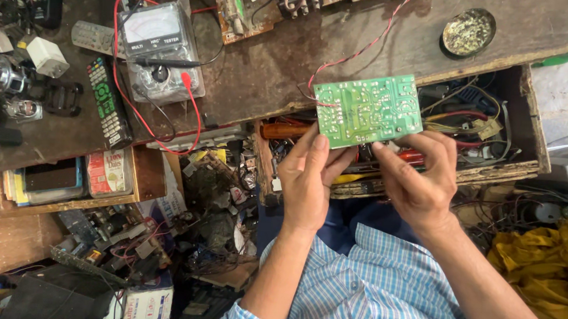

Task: The person holds a green circuit board on their lap at a cluttered repair bench and solders its underside with a soldering iron, touching the tip to component joints. They then set the board down, handle a small round component, and lift a CRT television chassis on the bench.

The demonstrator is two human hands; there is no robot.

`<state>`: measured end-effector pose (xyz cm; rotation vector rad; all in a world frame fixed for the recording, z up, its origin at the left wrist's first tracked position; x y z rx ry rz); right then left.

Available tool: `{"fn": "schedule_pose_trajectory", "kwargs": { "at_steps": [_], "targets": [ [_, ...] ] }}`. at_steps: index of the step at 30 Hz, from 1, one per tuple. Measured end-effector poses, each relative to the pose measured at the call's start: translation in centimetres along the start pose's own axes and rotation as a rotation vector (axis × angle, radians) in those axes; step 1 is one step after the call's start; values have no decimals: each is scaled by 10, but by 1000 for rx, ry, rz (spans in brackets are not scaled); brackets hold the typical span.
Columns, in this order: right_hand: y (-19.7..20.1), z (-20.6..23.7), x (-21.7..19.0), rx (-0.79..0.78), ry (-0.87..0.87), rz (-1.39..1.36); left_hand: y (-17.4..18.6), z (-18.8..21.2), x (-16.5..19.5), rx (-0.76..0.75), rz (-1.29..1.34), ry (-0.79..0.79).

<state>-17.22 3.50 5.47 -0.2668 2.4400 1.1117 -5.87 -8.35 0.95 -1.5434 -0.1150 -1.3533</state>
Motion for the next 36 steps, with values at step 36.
{"fn": "schedule_pose_trajectory", "kwargs": {
  "at_steps": [36],
  "targets": [
    [-42,96,39,-52,-888,-180,35,-94,10,-195,99,-64]
  ]
}}
Point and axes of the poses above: each hand's wrist, its own z-axis away from the middle knuckle, its own y-axis out of the back of the hand, x = y × z, the point moved 8 cm from there along -z, towards the middle knuckle, and after that the axes turned 7 degrees about -x, right-handed, at the moved point
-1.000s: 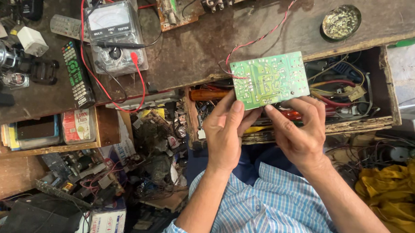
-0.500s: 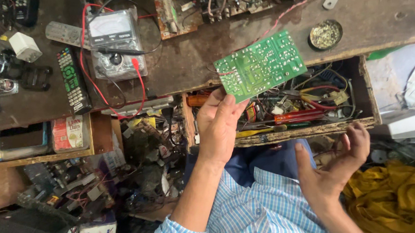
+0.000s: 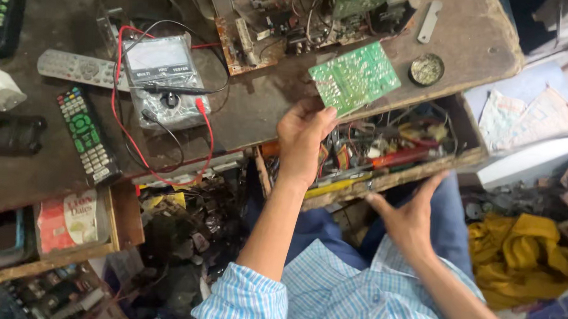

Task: The person holds a green circuit board on their lap at a cluttered repair bench and solders its underside with a soldering iron, touching the tip to component joints. They then set the board down, handle a small round component, and lift a CRT television chassis on the bench.

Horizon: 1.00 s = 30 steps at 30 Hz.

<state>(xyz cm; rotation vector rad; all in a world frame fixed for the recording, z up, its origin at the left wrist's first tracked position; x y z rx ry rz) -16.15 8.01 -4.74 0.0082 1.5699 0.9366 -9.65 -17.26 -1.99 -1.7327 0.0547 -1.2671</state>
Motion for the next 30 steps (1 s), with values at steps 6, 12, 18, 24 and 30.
{"fn": "schedule_pose_trajectory", "kwargs": {
  "at_steps": [6,12,18,24,30],
  "targets": [
    [-16,-41,-11,17,71,-36,2,-6,-5,-102,-97,67],
    [-24,-70,-30,0,50,-52,-13,3,-2,-140,-30,163],
    [-30,-63,-22,107,110,-321,-25,9,8,-144,-157,182],
    [-59,-85,-17,-364,96,-781,-39,24,7,-99,-191,120],
    [-68,-112,-19,-206,116,-513,-44,32,3,-156,-237,15]
  ]
}}
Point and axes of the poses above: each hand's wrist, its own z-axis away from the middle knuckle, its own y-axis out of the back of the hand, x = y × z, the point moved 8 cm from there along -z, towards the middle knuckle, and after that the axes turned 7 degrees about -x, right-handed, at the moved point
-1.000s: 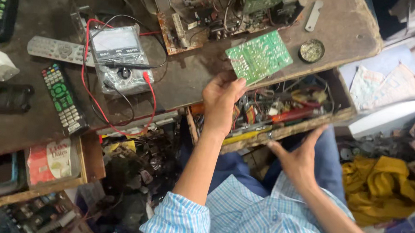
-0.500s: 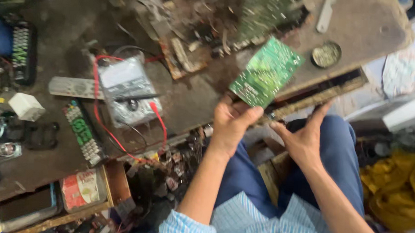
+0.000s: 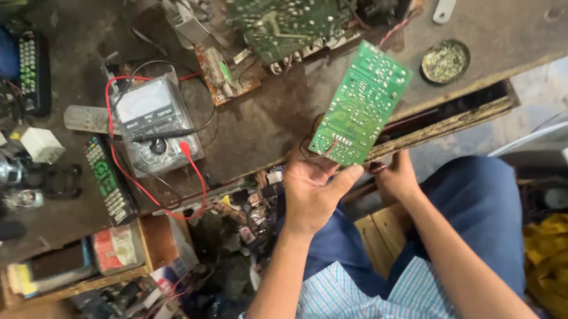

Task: The person holds a green circuit board on their lap at a cluttered repair bench and solders its underside with a soldering iron, touching the tip to component joints. They then set the board down, handle a small round component, and lift a CRT television chassis on the bench.

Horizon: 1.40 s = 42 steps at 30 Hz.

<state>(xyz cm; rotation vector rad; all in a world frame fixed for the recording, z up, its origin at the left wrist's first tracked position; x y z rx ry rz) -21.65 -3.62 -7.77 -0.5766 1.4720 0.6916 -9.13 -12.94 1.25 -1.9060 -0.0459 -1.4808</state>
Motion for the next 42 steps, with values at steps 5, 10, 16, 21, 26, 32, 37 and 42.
{"fn": "schedule_pose_trajectory", "kwargs": {
  "at_steps": [5,10,16,21,26,32,37,42],
  "targets": [
    [-26,-32,36,-40,-447,171,5,9,-6,48,-25,-1],
    [-68,-27,34,-259,-550,134,8,14,-14,82,37,9],
    [-67,-17,36,-197,-593,60,5,14,-8,47,56,-39],
    [-29,39,54,7,-720,-395,8,7,2,18,115,-18],
    [31,149,50,412,-869,-662,7,0,1,48,63,-87],
    [87,162,-37,347,-346,-385,2,15,-29,146,99,-116],
    [71,100,-79,280,-211,-166,-9,19,-46,149,147,-171],
    [31,51,-96,198,11,14,-18,22,-53,201,198,-121]
  ]
}}
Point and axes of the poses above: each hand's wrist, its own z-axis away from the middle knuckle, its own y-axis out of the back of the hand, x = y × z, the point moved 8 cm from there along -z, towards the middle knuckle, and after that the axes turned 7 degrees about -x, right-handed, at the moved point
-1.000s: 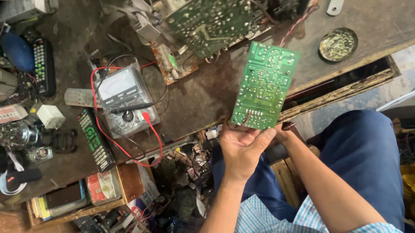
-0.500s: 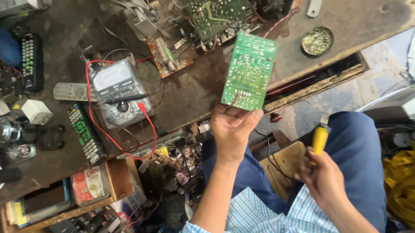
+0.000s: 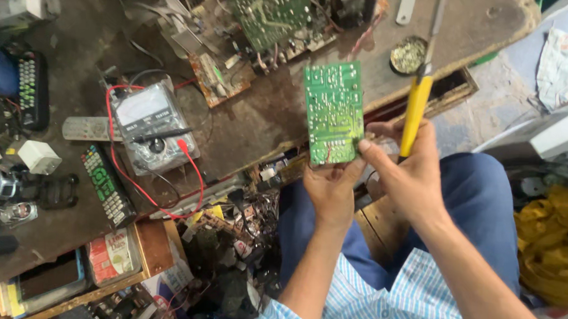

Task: The person holds a green circuit board on their lap at a cluttered repair bench and solders its underside with a soldering iron, touching the tip to component joints. They then set the board down, handle a small round component, and lift a CRT television chassis on the bench.

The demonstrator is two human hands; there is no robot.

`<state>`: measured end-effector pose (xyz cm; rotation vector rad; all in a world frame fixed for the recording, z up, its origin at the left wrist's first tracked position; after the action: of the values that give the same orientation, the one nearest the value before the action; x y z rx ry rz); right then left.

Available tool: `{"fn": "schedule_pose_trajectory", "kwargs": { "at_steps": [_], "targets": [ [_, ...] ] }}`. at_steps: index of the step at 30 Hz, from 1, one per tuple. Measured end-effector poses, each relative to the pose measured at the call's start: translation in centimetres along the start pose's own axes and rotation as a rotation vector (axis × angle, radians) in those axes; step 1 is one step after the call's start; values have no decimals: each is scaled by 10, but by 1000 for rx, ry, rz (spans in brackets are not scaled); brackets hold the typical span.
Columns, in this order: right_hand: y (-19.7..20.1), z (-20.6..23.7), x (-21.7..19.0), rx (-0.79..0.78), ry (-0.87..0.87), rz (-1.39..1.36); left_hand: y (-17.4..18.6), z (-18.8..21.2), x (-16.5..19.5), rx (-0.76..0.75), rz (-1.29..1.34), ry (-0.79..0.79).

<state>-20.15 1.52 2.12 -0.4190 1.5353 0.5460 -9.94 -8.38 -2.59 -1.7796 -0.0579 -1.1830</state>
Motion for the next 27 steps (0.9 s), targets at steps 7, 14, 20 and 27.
{"fn": "schedule_pose_trajectory", "kwargs": {
  "at_steps": [7,14,20,27],
  "targets": [
    [-18,-13,22,-53,-129,-131,1,3,4,3,-76,-58],
    [-21,-7,33,-31,-290,-254,30,11,19,60,-406,159],
    [-18,-9,35,-35,-258,-189,51,-9,98,199,-695,-110],
    [-13,-16,31,-99,-238,-182,0,-108,73,-306,-874,48]
  ]
}}
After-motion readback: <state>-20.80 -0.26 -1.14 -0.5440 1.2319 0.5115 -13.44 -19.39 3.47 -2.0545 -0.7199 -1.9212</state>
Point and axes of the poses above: each hand's wrist, its own z-axis away from the middle knuckle, its own y-axis out of the back of the hand, x = y × z, the point moved 8 cm from there along -z, towards the middle knuckle, and after that the axes turned 7 degrees about -x, right-handed, at the moved point
